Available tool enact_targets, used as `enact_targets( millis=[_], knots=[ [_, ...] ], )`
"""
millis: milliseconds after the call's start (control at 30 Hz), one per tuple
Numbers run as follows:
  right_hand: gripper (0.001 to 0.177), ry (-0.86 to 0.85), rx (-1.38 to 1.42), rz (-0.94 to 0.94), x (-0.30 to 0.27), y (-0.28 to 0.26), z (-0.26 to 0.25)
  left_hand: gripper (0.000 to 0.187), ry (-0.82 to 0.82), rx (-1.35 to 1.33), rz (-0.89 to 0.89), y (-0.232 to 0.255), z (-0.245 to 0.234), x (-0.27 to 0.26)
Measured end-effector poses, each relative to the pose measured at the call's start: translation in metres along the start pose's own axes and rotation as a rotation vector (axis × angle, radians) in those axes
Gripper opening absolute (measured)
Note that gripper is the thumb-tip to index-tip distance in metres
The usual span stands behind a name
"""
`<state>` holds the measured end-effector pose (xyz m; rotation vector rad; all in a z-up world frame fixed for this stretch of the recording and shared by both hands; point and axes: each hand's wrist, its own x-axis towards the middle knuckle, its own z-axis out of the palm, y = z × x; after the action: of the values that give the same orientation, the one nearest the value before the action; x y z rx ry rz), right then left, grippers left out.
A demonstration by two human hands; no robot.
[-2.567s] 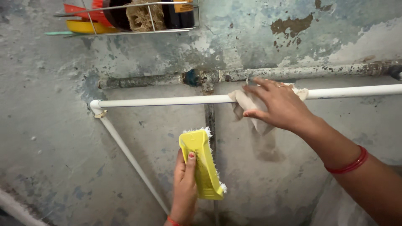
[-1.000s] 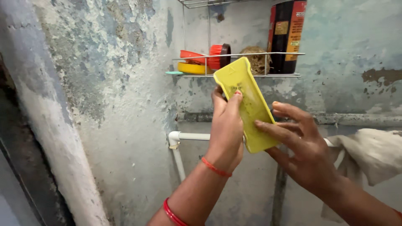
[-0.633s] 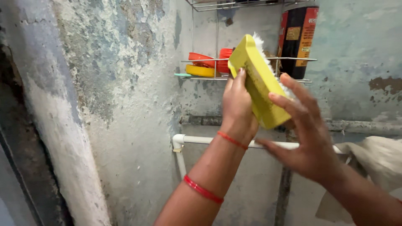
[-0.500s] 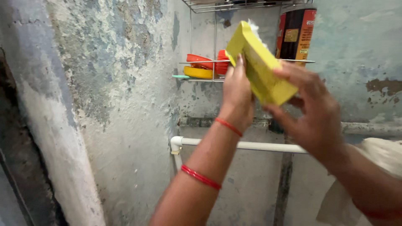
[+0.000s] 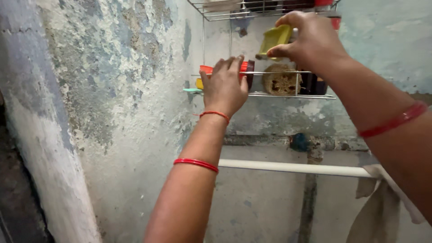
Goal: The person wipes several bathroom items with a white cloth, including a yellow soap dish, an orange soap dish, a loofah, a red scrubbing brush, and a yellow brush. The person places each item on a wall-mounted metal rack after wiping it.
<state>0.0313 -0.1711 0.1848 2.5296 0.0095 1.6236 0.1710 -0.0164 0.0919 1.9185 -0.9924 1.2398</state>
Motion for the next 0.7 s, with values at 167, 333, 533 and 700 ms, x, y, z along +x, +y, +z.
enact_targets(
  millis=[167,333,533,700],
  knots=[
    [0.072,-0.051,-0.109,-0.047,0.021,0.006,0.026,0.043,-0.054,0.045,-0.022,0.003,0.005,-0.008],
    [0.064,-0.232,0.044,0.216,0.03,-0.01,0.019,0.039,0.003,0.062,-0.009,0.002,0.008,-0.013],
    [0.066,-0.236,0.155,0.256,0.032,-0.007,-0.003,0.032,0.016,0.074,-0.014,0.003,0.006,-0.013],
    [0.056,-0.093,-0.005,0.019,0.013,-0.005,-0.032,0.031,0.22,0.029,0.019,0.018,0.004,-0.006]
  ],
)
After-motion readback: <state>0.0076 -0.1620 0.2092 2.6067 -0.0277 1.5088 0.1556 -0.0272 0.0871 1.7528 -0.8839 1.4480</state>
